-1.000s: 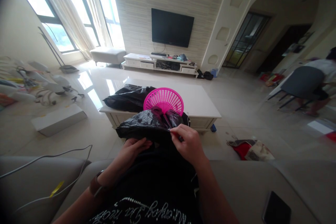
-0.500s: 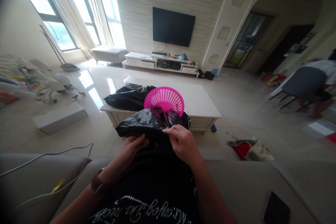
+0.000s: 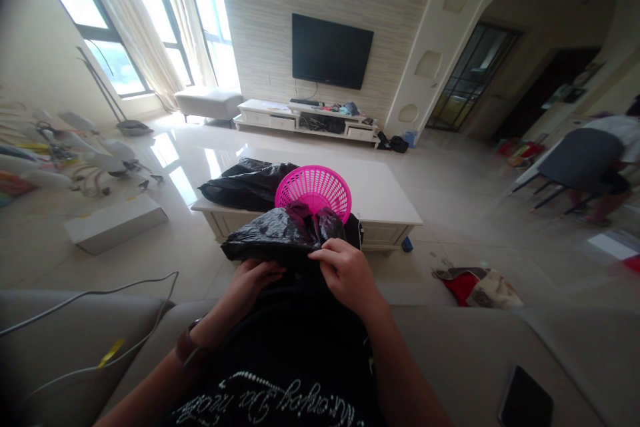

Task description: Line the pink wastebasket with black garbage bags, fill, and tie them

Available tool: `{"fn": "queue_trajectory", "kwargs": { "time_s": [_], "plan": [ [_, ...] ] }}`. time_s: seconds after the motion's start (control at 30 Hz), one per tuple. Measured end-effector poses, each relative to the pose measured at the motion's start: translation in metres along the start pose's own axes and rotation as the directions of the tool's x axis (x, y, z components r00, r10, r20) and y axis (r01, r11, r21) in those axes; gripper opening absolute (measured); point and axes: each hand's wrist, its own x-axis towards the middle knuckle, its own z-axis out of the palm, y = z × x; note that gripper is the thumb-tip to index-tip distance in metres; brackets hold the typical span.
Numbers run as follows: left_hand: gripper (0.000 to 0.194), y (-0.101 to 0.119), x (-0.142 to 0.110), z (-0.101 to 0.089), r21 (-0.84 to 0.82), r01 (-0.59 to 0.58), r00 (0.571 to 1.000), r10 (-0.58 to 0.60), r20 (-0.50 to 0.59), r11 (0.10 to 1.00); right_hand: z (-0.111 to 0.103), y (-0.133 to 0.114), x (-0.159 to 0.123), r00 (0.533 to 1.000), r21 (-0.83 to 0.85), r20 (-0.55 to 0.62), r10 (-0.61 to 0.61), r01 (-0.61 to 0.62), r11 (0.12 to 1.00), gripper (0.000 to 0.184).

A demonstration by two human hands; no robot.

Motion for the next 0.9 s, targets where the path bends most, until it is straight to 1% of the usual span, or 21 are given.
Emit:
{"fn": "queue_trajectory", "kwargs": {
  "time_s": [0.13, 0.2, 0.33, 0.43, 0.6, 0.67, 0.77, 0.83, 0.9],
  "plan": [
    [0.025, -0.003, 0.004, -0.002, -0.027, -0.024, 0.999, 0.023, -0.040, 0.999, 0.000, 0.001, -0.001, 1.000, -0.003, 0.010, 0.001, -0.001, 1.000, 0.029],
    [0.028, -0.003, 0.006, -0.003, -0.046, -0.042, 0.998, 0.039, -0.057, 0.998, 0.000, 0.001, -0.001, 1.000, -0.001, 0.015, 0.005, -0.005, 1.000, 0.029],
    [0.034, -0.001, 0.006, -0.004, -0.041, -0.072, 0.996, 0.070, -0.051, 0.997, 0.000, 0.002, -0.002, 1.000, 0.001, 0.016, 0.002, -0.002, 1.000, 0.029],
    [0.039, -0.001, 0.007, -0.004, -0.060, -0.067, 0.996, 0.063, -0.069, 0.996, 0.000, 0.002, -0.002, 1.000, -0.007, 0.014, 0.003, -0.003, 1.000, 0.029],
    [0.043, -0.004, 0.011, -0.007, -0.120, -0.059, 0.989, 0.042, -0.139, 0.991, -0.002, 0.001, -0.003, 1.000, -0.006, 0.012, 0.008, -0.008, 1.000, 0.029],
    [0.041, -0.005, 0.013, -0.009, -0.140, -0.069, 0.986, 0.046, -0.162, 0.988, -0.002, 0.001, -0.004, 1.000, 0.006, 0.003, 0.011, -0.011, 1.000, 0.029],
    [0.034, -0.006, 0.016, -0.012, -0.161, -0.117, 0.978, 0.086, -0.188, 0.980, -0.003, 0.000, -0.004, 1.000, 0.020, -0.007, 0.025, -0.025, 0.999, 0.029],
    [0.030, -0.007, 0.017, -0.013, -0.158, -0.145, 0.970, 0.109, -0.215, 0.977, -0.002, 0.000, -0.004, 0.999, 0.028, -0.014, 0.030, -0.029, 0.999, 0.028],
    [0.029, -0.006, 0.017, -0.014, -0.152, -0.149, 0.963, 0.109, -0.248, 0.977, -0.002, 0.000, -0.004, 0.999, 0.033, -0.020, 0.030, -0.029, 0.999, 0.027]
  ]
}}
